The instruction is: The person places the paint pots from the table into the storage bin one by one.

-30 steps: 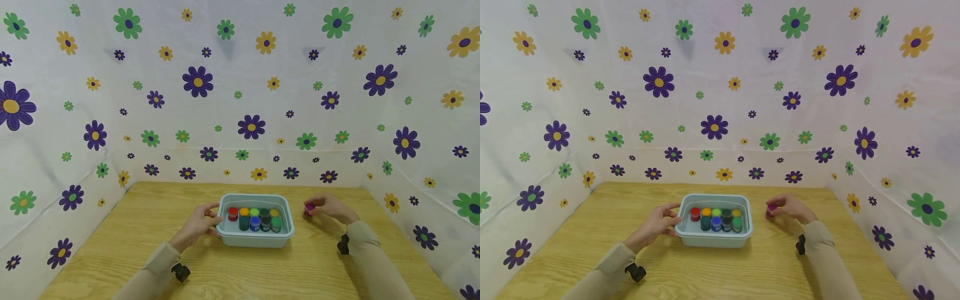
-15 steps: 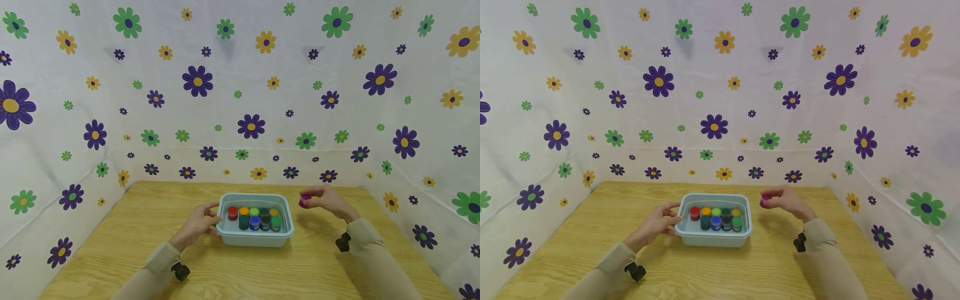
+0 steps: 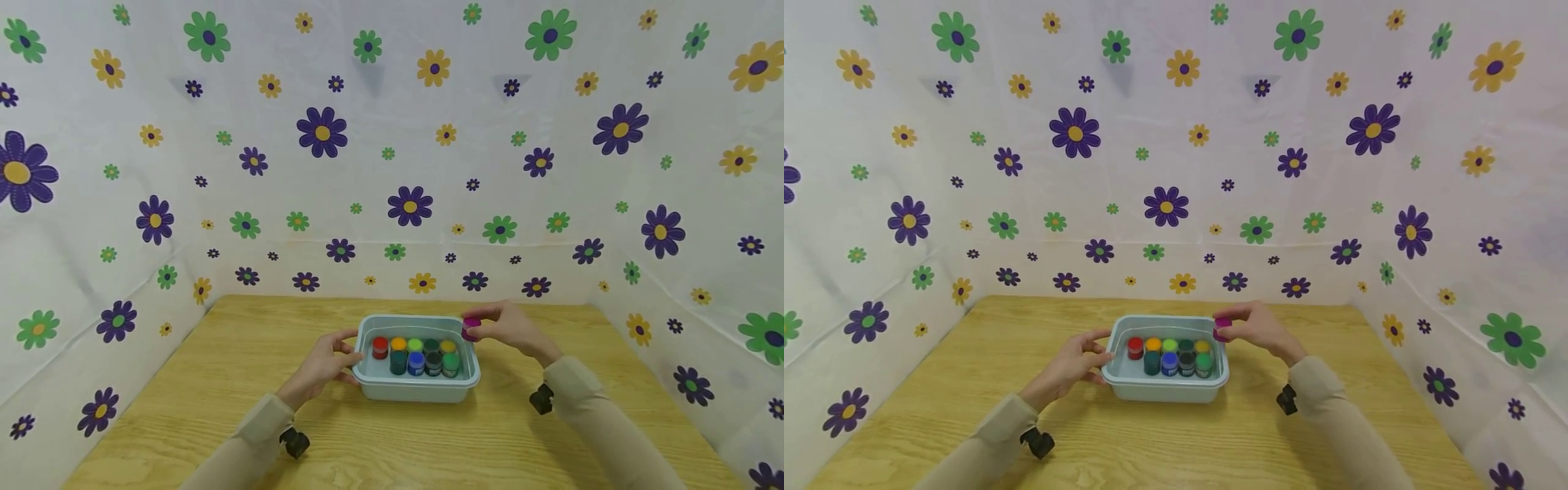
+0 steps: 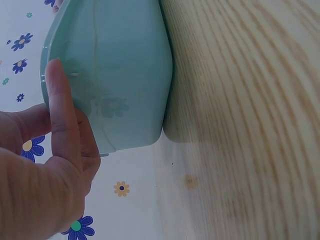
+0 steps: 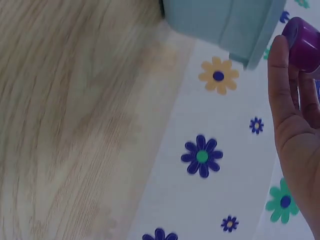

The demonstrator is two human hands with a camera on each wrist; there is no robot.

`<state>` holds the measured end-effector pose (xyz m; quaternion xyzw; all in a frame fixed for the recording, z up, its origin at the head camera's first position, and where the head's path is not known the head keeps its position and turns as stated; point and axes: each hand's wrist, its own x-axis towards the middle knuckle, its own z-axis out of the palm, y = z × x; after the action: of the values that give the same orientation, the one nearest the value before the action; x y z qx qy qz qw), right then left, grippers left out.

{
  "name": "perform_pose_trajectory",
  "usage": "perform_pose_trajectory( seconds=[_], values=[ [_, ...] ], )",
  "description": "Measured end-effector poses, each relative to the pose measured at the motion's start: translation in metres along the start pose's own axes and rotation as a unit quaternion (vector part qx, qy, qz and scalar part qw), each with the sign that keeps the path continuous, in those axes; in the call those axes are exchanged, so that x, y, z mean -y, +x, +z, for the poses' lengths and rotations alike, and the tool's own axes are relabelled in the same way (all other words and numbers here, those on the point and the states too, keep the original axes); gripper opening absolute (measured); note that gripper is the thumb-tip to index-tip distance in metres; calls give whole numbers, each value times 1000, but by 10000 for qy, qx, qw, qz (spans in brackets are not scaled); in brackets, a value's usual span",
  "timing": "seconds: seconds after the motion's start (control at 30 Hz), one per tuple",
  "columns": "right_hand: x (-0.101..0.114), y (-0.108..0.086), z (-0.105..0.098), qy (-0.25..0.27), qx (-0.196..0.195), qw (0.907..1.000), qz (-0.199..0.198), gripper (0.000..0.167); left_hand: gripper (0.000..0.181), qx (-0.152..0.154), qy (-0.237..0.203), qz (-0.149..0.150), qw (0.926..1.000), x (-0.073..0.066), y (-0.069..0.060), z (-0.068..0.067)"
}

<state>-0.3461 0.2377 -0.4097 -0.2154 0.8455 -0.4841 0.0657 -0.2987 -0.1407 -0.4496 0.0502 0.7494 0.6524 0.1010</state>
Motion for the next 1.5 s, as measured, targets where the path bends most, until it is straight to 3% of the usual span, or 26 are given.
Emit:
perform_pose_trajectory(
  seconds=[0.47,0.87,1.1,1.5],
  values=[
    [24,16,51,-160,391,9991,-57,40,56,-34,104,16,9999,-1,-1,-1],
    [36,25,68,-63,619,9980,-69,43,56,61,120,21,9999,-4,-1,-1],
    [41,29,79,-44,582,9982,-111,40,58,119,135,-22,9998,-3,0,0],
    [52,40,117,117,421,9984,-352,34,58,150,26,-46,9999,-1,-1,-1]
  ],
)
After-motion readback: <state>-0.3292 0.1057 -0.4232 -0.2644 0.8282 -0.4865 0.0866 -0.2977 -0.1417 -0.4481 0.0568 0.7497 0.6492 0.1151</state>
